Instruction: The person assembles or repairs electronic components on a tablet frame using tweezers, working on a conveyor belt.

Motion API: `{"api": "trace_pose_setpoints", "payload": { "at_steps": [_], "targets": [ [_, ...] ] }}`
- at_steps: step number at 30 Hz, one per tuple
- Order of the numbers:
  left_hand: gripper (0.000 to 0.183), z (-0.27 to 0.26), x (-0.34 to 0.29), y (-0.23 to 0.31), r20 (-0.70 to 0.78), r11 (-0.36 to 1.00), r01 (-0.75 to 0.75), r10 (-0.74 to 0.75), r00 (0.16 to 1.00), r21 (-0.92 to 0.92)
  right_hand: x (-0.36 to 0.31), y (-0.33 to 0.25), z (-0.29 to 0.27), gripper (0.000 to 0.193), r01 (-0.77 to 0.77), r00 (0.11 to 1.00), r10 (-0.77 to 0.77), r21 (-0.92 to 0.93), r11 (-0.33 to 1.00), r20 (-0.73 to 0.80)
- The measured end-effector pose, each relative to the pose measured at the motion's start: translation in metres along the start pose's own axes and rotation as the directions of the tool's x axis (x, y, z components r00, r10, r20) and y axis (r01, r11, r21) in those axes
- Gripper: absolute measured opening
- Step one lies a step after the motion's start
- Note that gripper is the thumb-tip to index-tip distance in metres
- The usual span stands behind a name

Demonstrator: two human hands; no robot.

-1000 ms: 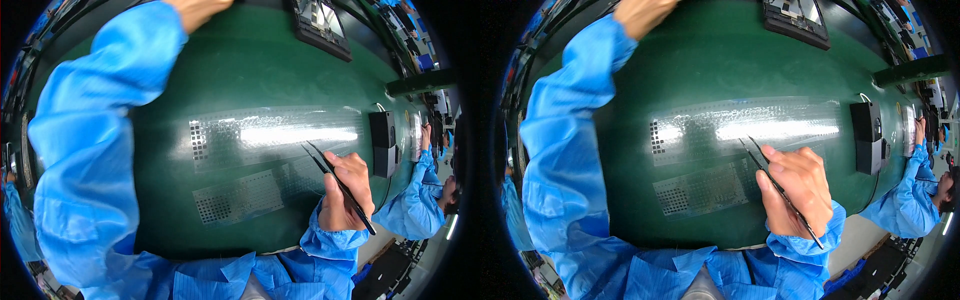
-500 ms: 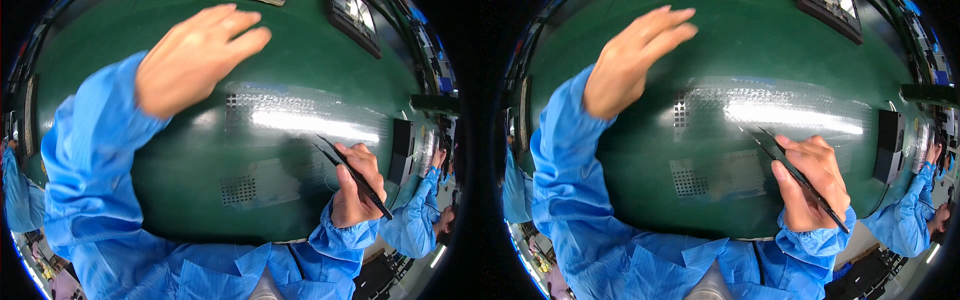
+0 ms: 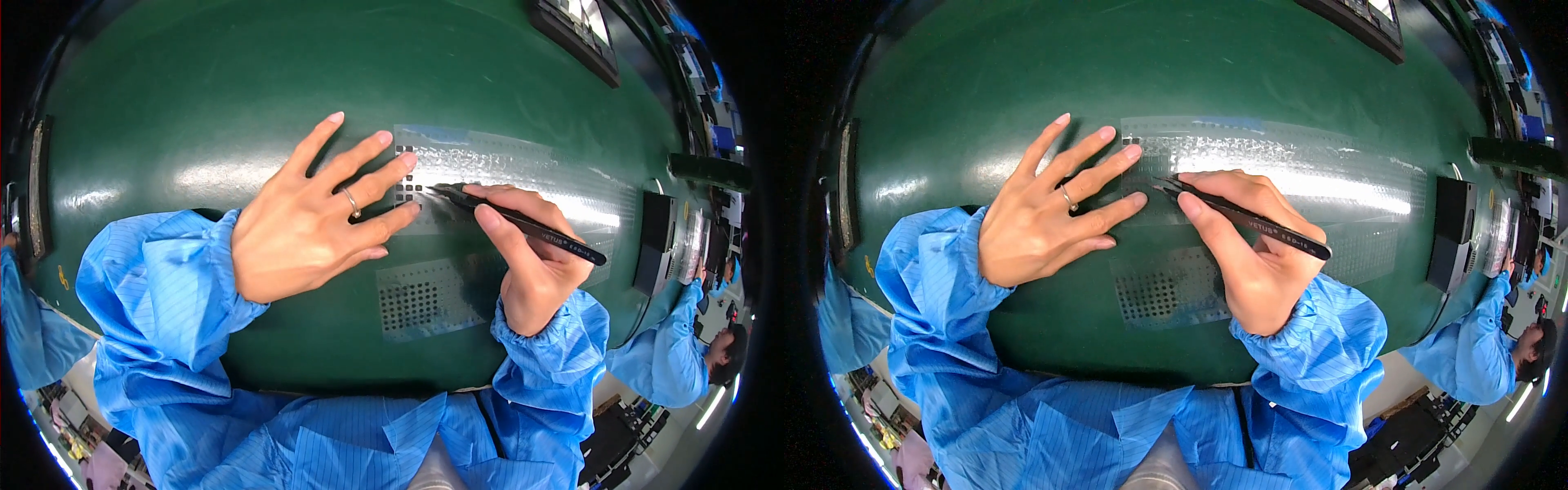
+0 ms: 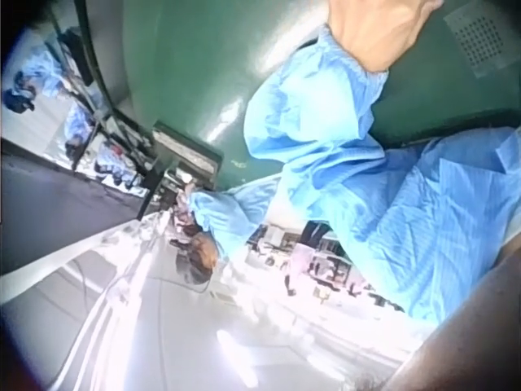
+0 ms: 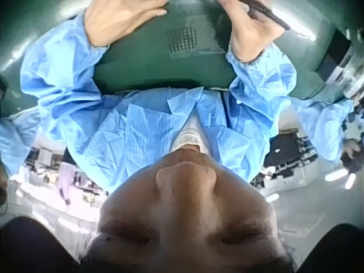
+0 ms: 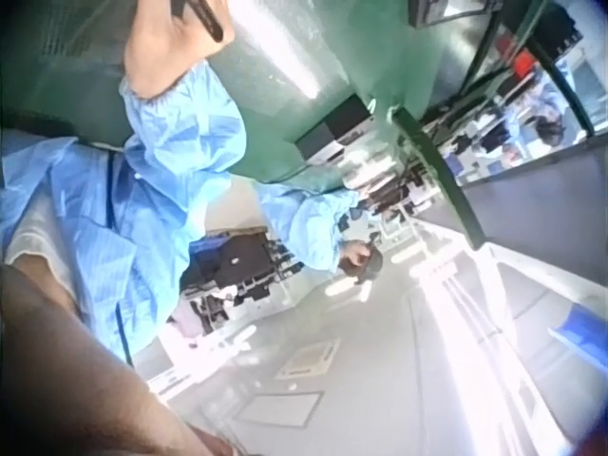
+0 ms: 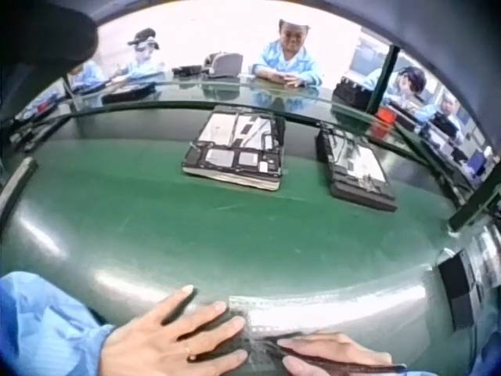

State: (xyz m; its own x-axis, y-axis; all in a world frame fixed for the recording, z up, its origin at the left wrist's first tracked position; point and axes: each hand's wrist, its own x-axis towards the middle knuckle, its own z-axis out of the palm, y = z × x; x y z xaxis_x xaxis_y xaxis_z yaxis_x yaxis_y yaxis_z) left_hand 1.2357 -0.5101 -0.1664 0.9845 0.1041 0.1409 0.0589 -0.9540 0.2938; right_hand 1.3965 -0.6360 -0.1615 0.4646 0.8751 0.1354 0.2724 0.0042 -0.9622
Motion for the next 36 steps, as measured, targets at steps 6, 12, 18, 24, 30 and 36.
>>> {"api": "trace_pose_setpoints", "payload": {
  "at_steps": [6, 12, 18, 24, 30, 36],
  "targets": [
    [0.056, -0.001, -0.004, 0.003, 0.057, 0.999, 0.033, -0.033, 0.998, 0.002, 0.001, 0.0, 0.005, 0.015, -0.047, 0.999, 0.046, 0.026, 0.999, 0.013],
    [0.058, -0.004, -0.005, 0.003, 0.07, 0.999, 0.046, -0.047, 0.996, 0.008, 0.003, -0.001, 0.006, 0.015, -0.039, 0.999, 0.037, 0.047, 0.998, 0.032],
    [0.059, -0.005, -0.007, 0.005, 0.074, 0.999, 0.044, -0.045, 0.996, 0.009, 0.001, -0.002, 0.007, 0.013, -0.038, 0.999, 0.038, 0.041, 0.998, 0.023],
    [0.06, -0.004, -0.009, 0.008, 0.082, 0.999, 0.048, -0.049, 0.995, 0.01, -0.002, -0.003, 0.011, 0.011, -0.158, 0.984, 0.169, 0.163, 0.974, -0.053],
    [0.059, -0.016, -0.012, 0.007, 0.093, 0.999, 0.043, -0.046, 0.995, 0.026, 0.003, -0.012, 0.014, 0.008, -0.218, 0.965, 0.248, 0.266, 0.939, -0.083],
    [0.058, -0.02, -0.008, 0.002, 0.101, 0.999, 0.023, -0.027, 0.995, 0.035, 0.013, -0.015, 0.012, 0.007, -0.207, 0.951, 0.283, 0.419, 0.884, -0.127]
  ]
}}
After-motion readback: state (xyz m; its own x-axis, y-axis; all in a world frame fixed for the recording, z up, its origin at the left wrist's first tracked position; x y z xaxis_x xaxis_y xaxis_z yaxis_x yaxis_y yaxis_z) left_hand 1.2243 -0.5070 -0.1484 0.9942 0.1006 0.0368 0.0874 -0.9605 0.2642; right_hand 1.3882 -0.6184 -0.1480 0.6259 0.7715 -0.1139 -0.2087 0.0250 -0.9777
